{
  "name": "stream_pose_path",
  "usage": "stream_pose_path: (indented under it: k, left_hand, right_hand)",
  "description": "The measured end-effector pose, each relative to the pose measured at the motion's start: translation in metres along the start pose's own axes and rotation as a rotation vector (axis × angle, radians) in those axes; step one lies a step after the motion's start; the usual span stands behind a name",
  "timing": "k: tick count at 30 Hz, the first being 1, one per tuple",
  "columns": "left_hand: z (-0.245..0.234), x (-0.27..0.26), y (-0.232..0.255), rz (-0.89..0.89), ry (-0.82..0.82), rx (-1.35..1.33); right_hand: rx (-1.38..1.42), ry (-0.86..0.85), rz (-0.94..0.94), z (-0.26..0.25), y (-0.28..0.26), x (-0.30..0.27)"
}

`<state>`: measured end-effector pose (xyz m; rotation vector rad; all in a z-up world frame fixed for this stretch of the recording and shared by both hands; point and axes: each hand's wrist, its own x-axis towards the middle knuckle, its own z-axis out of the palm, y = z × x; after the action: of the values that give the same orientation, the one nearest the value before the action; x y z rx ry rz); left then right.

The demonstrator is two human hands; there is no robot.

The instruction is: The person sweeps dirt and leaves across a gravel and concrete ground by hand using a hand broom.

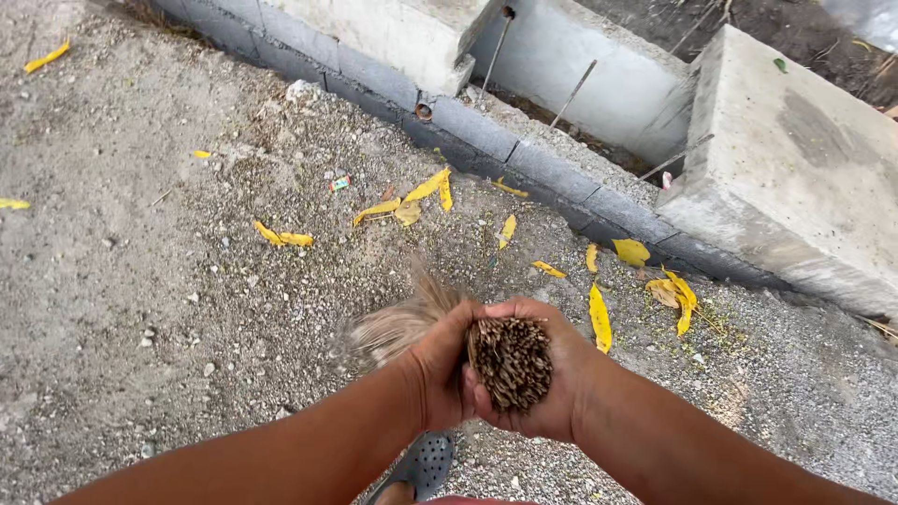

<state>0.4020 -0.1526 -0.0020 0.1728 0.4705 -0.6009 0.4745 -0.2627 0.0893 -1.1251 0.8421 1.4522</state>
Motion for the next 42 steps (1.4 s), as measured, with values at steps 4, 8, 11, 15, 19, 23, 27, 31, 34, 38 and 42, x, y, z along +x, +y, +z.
stream_pose_path:
  k: [4, 8, 11, 15, 19, 23, 27, 31, 34, 38, 42]
  left_hand:
    - [0.009, -0.040, 0.015, 0.114, 0.044, 0.087]
    - [-0.009, -0.099, 0.027, 0.276, 0.072, 0.129]
    - [-0.024, -0.145, 0.035, 0.363, 0.187, 0.009]
    - [-0.049, -0.218, 0.055, 0.480, 0.402, -0.092]
    - [-0.086, -0.273, 0.089, 0.597, 0.544, -0.135]
    - [-0.132, -0.311, 0.136, 0.484, 0.772, -0.031]
    - [-0.174, -0.332, 0.171, 0.376, 0.854, 0.087]
    - [-0.198, -0.359, 0.184, 0.439, 0.832, 0.034]
    - [-0.200, -0.365, 0.187, 0.413, 0.850, 0.002]
    - [-0.204, -0.366, 0.191, 0.447, 0.859, -0.051]
    - [-0.216, -0.363, 0.203, 0.460, 0.867, -0.106]
  right_hand:
    - [-0.085, 0.008, -0.112, 0.041, 0.009, -0.011]
    - [-0.166, -0.128, -0.051, 0.094, 0.029, -0.002]
    - [-0.278, -0.218, 0.017, 0.135, 0.036, 0.013]
    - [-0.432, -0.433, 0.232, 0.210, 0.043, 0.051]
    - [-0.273, -0.401, 0.412, 0.288, 0.052, 0.093]
    - [-0.049, -0.200, 0.350, 0.334, 0.021, 0.148]
    - [0.135, 0.076, -0.097, 0.289, -0.065, 0.169]
    - [0.330, 0.211, -0.241, 0.254, -0.106, 0.142]
    - [0.043, 0.100, -0.356, 0.267, -0.081, 0.135]
    - [-0.019, -0.193, -0.191, 0.321, -0.038, 0.116]
    - [-0.105, -0.165, 0.313, 0.406, -0.027, 0.114]
